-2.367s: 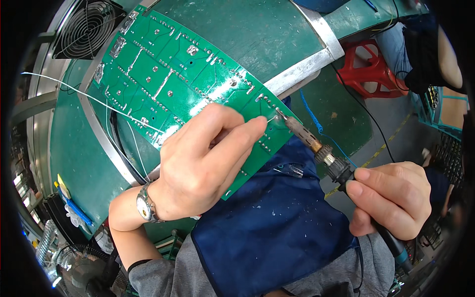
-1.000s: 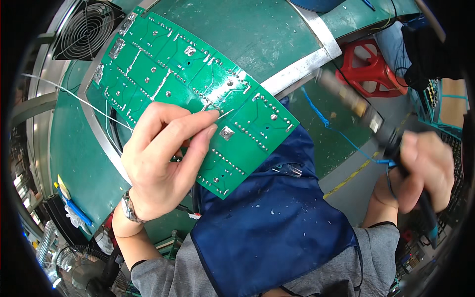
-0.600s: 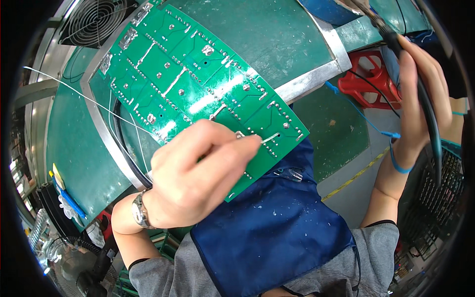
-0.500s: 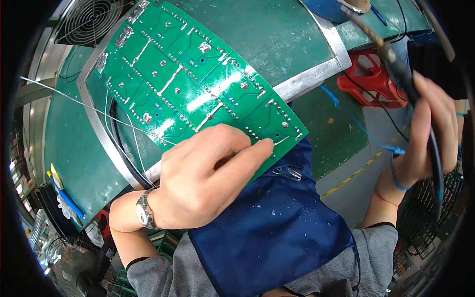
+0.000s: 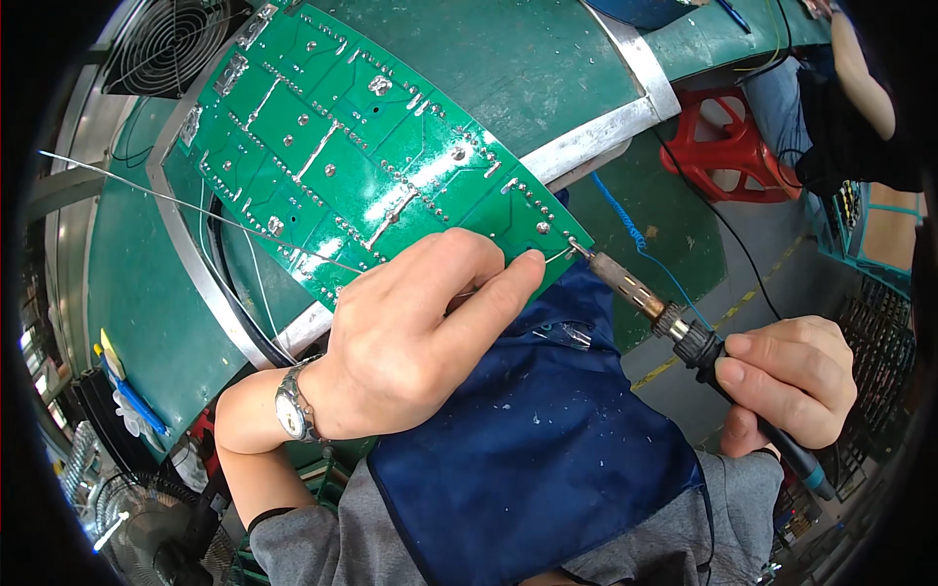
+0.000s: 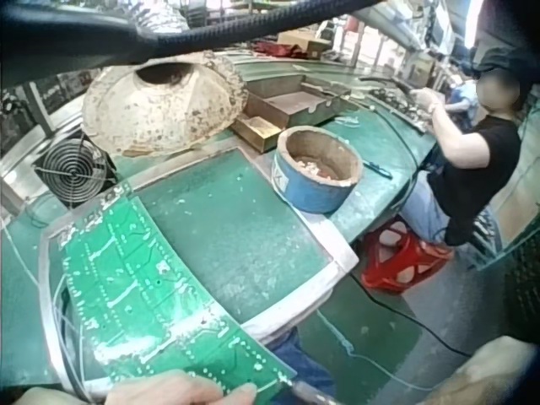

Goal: The person solders wires and electronic components onto a green printed circuit board using a soldering iron and solder wire.

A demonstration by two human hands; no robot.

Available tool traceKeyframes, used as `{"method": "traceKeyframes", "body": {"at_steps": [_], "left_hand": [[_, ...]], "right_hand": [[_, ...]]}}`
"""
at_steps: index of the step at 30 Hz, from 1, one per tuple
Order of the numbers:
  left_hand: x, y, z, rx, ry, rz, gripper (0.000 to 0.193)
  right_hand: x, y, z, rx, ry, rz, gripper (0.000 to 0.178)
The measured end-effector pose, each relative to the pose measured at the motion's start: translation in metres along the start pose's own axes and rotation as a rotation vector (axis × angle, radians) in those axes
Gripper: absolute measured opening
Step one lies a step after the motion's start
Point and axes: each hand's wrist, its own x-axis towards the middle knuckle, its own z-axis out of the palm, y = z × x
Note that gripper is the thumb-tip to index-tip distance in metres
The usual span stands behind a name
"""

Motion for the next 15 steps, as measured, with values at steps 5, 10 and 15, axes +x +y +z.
{"method": "traceKeyframes", "body": {"at_steps": [5,10,15], "left_hand": [[0.003,0.002,0.003,0.028,0.003,0.005,0.038],[0.002,0.004,-0.001,0.031,0.029,-0.006,0.037],[-0.002,0.002,-0.024,0.038,0.131,-0.185,0.031]], "right_hand": [[0.002,-0.006,0.002,-0.019,-0.029,-0.008,0.025],[0.006,-0.013,0.001,-0.057,-0.045,0.024,0.026],[0.002,-0.001,-0.010,-0.019,0.044,-0.028,0.028]]}}
